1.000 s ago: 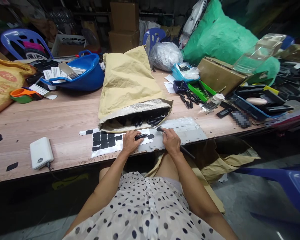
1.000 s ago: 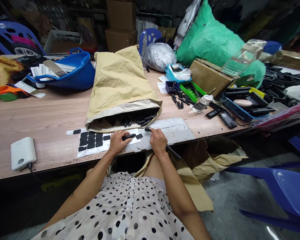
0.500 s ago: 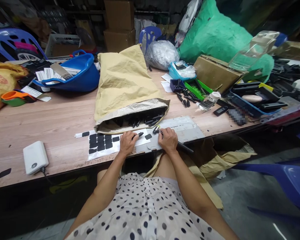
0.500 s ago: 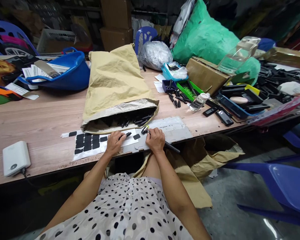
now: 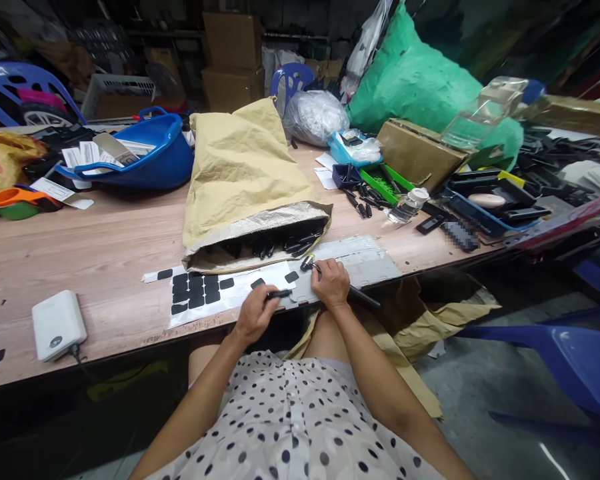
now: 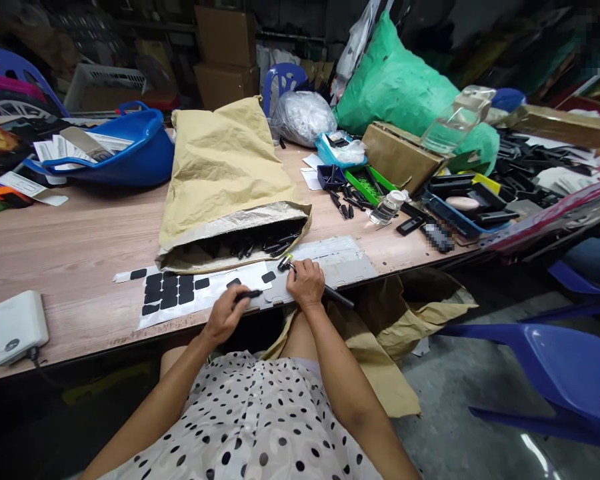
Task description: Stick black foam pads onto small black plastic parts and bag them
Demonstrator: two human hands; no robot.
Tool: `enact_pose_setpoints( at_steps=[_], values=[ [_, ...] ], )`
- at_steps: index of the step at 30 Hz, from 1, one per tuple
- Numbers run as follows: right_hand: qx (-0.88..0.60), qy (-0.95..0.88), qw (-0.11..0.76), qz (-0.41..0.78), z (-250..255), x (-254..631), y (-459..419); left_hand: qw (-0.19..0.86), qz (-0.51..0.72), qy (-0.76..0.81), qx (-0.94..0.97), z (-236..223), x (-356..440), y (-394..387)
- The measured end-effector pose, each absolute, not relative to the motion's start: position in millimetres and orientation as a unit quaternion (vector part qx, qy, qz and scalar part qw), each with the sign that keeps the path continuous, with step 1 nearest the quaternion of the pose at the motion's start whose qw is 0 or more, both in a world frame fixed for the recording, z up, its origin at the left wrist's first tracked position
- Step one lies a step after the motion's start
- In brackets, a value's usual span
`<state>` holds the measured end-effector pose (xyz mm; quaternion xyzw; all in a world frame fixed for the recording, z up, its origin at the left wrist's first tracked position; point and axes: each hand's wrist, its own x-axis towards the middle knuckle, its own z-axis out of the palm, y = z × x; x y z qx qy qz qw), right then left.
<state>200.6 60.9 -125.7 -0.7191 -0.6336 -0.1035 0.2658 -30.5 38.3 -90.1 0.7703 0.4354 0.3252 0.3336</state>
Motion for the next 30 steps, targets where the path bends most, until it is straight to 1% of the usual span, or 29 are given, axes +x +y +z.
enact_pose_setpoints(
  at_steps=[3,5,6,8,10,13,15,17,19,21,23,25,26,28,30],
  values=[
    [-0.719,-0.632,0.268,-0.106,-126,201,61,0.399,0.252,0.387,0.792,-100,-30,0],
    [-0.719,-0.632,0.269,-0.104,-126,201,61,0.436,0.193,0.406,0.780,-111,-29,-17],
    [-0.719,-0.632,0.270,-0.102,-126,201,61,0.447,0.162,0.440,0.762,-117,-28,-22],
    [-0.719,-0.632,0.271,-0.097,-127,201,61,0.446,0.102,0.531,0.713,-131,-28,-25],
    [-0.718,-0.633,0.273,-0.097,-128,202,62,0.423,0.062,0.605,0.671,-144,-29,-21],
    [-0.715,-0.632,0.278,-0.109,-130,202,62,0.397,0.045,0.648,0.649,-154,-31,-16],
    [-0.714,-0.632,0.278,-0.116,-130,202,62,0.395,0.047,0.646,0.652,-151,-31,-17],
    [-0.716,-0.633,0.270,-0.114,-130,203,62,0.416,0.064,0.600,0.681,-140,-28,-18],
    [-0.721,-0.635,0.257,-0.105,-129,203,61,0.444,0.098,0.526,0.719,-123,-23,-15],
    [-0.724,-0.636,0.248,-0.098,-128,203,61,0.442,0.151,0.489,0.737,-103,-17,1],
    [-0.724,-0.635,0.250,-0.099,-127,203,61,0.389,0.230,0.521,0.725,-87,-12,29],
    [-0.721,-0.635,0.259,-0.104,-127,203,61,0.288,0.305,0.582,0.697,-77,-9,65],
    [-0.719,-0.634,0.263,-0.105,-127,203,61,0.246,0.321,0.611,0.681,-75,-8,83],
    [-0.719,-0.634,0.267,-0.104,-128,202,61,0.199,0.313,0.661,0.652,-75,-6,114],
    [-0.719,-0.632,0.267,-0.106,-128,202,61,0.190,0.277,0.694,0.637,-78,-4,135]
  ],
)
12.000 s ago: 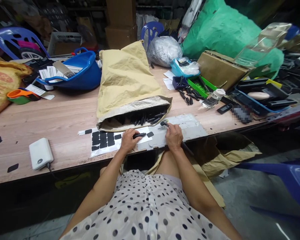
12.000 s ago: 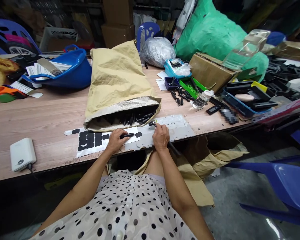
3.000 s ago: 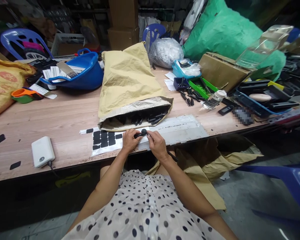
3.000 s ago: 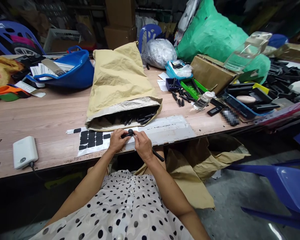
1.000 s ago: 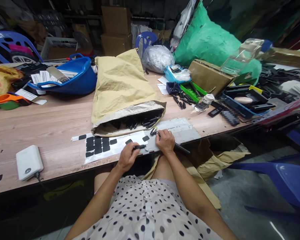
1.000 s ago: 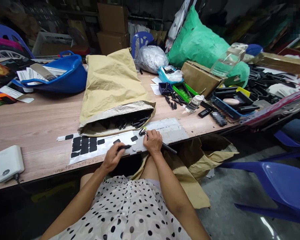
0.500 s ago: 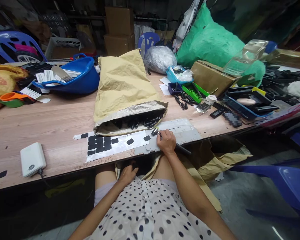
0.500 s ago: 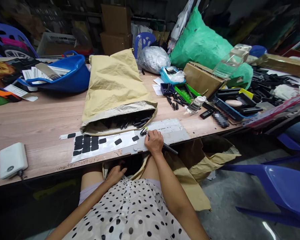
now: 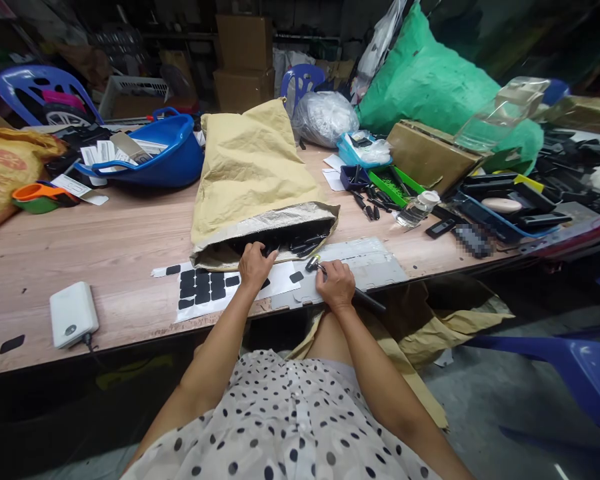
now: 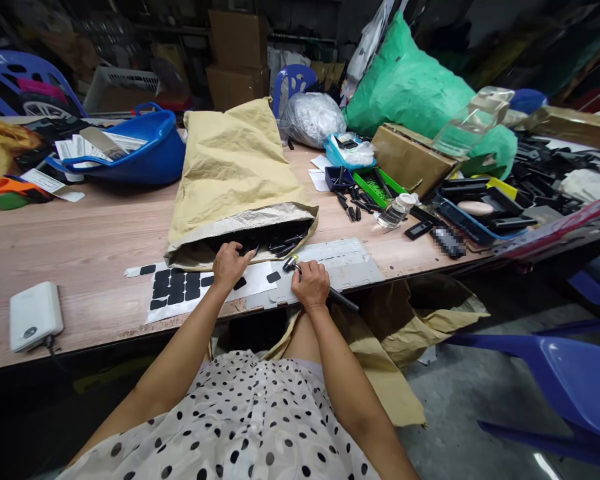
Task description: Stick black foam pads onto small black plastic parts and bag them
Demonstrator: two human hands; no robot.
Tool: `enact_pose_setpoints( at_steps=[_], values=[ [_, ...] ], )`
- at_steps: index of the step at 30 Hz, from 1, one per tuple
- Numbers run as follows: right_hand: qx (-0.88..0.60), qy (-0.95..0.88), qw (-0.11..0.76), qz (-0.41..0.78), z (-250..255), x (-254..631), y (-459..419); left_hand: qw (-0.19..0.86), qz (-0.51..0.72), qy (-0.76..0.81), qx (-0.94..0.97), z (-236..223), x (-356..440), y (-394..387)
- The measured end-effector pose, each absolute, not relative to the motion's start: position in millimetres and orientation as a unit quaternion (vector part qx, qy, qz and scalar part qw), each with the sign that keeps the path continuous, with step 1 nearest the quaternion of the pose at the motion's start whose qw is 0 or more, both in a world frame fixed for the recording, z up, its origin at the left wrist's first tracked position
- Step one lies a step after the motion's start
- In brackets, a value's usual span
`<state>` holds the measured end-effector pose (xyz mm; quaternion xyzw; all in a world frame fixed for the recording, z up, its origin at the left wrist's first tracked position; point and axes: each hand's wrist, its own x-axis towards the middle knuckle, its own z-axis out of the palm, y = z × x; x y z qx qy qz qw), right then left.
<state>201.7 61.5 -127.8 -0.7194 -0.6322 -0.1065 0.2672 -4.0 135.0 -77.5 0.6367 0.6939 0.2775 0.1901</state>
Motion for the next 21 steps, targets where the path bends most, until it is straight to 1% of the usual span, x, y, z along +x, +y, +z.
enact_pose_setpoints(
  at_steps=[4,8,10,15,18,21],
  values=[
    [-0.717,-0.634,0.266,-0.117,-128,201,62,0.200,0.222,0.718,0.629,-81,0,148],
    [-0.718,-0.633,0.263,-0.120,-129,201,62,0.205,0.209,0.731,0.616,-77,-5,143],
    [-0.718,-0.633,0.263,-0.123,-130,201,63,0.209,0.222,0.718,0.626,-76,-11,137],
    [-0.720,-0.633,0.257,-0.124,-130,201,63,0.212,0.290,0.585,0.727,-86,-28,110],
    [-0.722,-0.633,0.253,-0.122,-130,201,63,0.227,0.276,0.513,0.780,-96,-32,97],
    [-0.716,-0.640,0.254,-0.116,-130,204,63,0.236,0.274,0.497,0.789,-102,-32,93]
  ],
)
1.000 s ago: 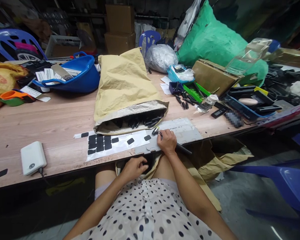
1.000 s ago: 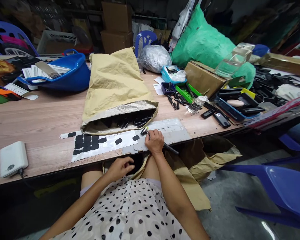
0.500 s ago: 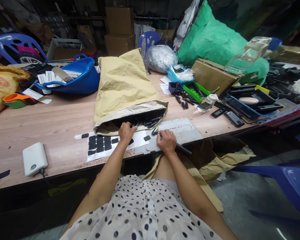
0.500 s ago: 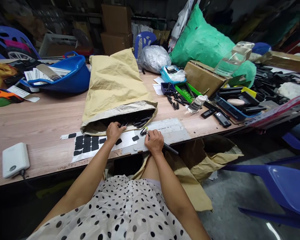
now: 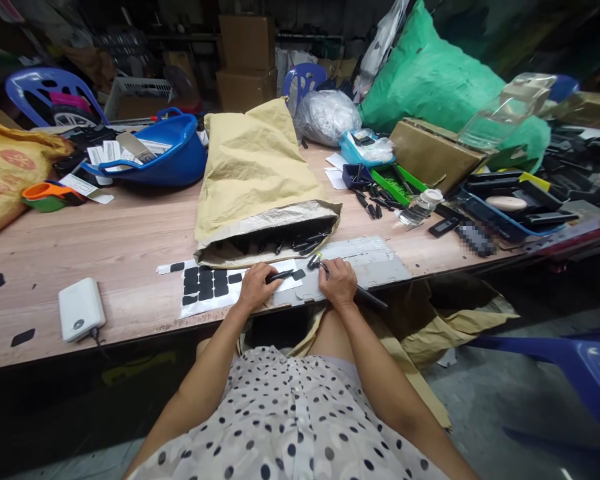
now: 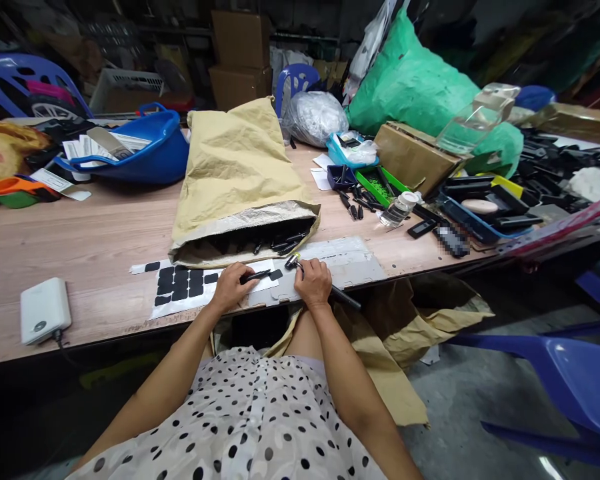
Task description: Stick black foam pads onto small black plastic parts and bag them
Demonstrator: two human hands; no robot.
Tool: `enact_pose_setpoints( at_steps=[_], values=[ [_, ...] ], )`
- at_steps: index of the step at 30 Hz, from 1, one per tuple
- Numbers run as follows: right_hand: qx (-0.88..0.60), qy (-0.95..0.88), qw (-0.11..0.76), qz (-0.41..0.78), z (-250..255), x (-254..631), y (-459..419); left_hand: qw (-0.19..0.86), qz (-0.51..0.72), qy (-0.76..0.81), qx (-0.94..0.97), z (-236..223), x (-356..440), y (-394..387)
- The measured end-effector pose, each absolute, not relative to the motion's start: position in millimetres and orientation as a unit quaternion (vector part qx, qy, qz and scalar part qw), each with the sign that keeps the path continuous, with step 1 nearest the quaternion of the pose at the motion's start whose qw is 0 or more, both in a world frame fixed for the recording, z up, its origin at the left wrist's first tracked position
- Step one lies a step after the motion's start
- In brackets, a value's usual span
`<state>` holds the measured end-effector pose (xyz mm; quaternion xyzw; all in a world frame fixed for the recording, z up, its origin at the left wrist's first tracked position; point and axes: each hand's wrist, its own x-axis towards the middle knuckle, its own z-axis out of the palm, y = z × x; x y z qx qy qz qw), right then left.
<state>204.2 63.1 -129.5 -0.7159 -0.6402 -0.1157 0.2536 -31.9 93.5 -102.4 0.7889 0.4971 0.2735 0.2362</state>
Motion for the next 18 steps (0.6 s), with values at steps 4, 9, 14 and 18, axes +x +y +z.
enact_pose_setpoints(
  at_steps=[4,9,14,18],
  values=[
    [-0.700,-0.653,0.271,-0.100,-126,209,61,0.251,0.286,0.496,0.780,-107,-32,96],
    [-0.647,-0.676,0.351,-0.047,-115,193,52,0.259,0.298,0.504,0.768,-112,-31,98],
    [-0.559,-0.725,0.400,0.044,-107,157,43,0.261,0.299,0.514,0.761,-116,-29,99],
    [-0.550,-0.731,0.401,0.051,-103,143,40,0.263,0.300,0.503,0.767,-116,-28,99]
  ],
)
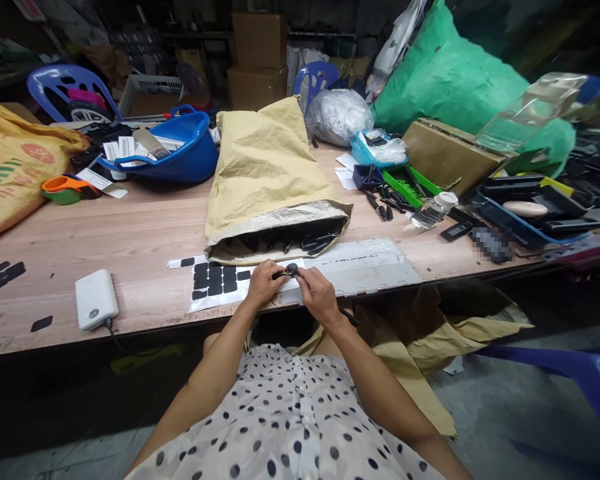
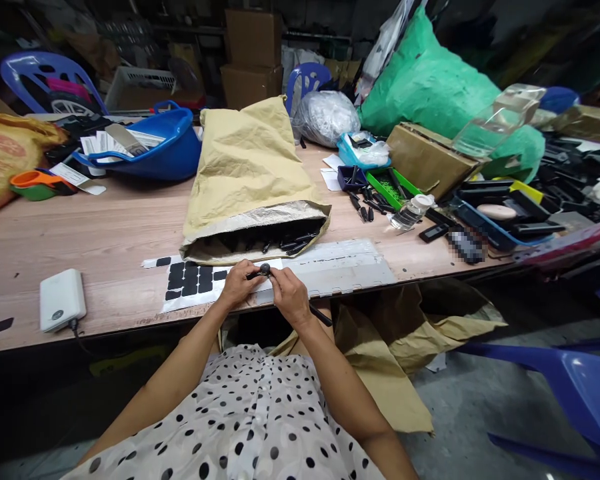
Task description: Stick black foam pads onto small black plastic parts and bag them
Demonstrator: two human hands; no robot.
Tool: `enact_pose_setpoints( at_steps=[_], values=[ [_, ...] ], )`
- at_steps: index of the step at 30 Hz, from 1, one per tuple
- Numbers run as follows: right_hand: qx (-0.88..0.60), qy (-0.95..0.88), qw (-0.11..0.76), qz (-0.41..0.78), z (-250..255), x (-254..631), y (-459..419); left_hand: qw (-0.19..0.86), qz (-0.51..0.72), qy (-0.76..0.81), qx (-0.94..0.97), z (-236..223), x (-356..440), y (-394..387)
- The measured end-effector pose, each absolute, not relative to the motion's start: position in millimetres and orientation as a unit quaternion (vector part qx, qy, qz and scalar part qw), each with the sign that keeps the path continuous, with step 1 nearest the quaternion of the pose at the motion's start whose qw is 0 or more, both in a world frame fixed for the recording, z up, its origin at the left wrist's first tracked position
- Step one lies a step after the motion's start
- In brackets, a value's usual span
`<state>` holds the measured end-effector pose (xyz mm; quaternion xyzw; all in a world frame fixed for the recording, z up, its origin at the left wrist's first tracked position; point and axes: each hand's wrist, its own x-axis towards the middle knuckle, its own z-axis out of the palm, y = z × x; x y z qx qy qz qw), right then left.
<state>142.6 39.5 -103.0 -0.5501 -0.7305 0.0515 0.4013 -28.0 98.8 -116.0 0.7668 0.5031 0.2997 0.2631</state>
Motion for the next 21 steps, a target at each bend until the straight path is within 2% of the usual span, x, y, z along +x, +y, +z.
enact_pose_setpoints(
  at_steps=[8,13,18,21],
  values=[
    [-0.560,-0.747,0.359,0.013,-104,141,42,0.254,0.309,0.502,0.766,-118,-26,100],
    [-0.589,-0.711,0.383,0.011,-101,148,41,0.255,0.312,0.503,0.765,-120,-26,99],
    [-0.599,-0.717,0.355,0.032,-102,149,39,0.255,0.304,0.514,0.760,-117,-26,98],
    [-0.610,-0.702,0.367,0.033,-103,153,41,0.256,0.300,0.517,0.760,-115,-25,97]
  ],
)
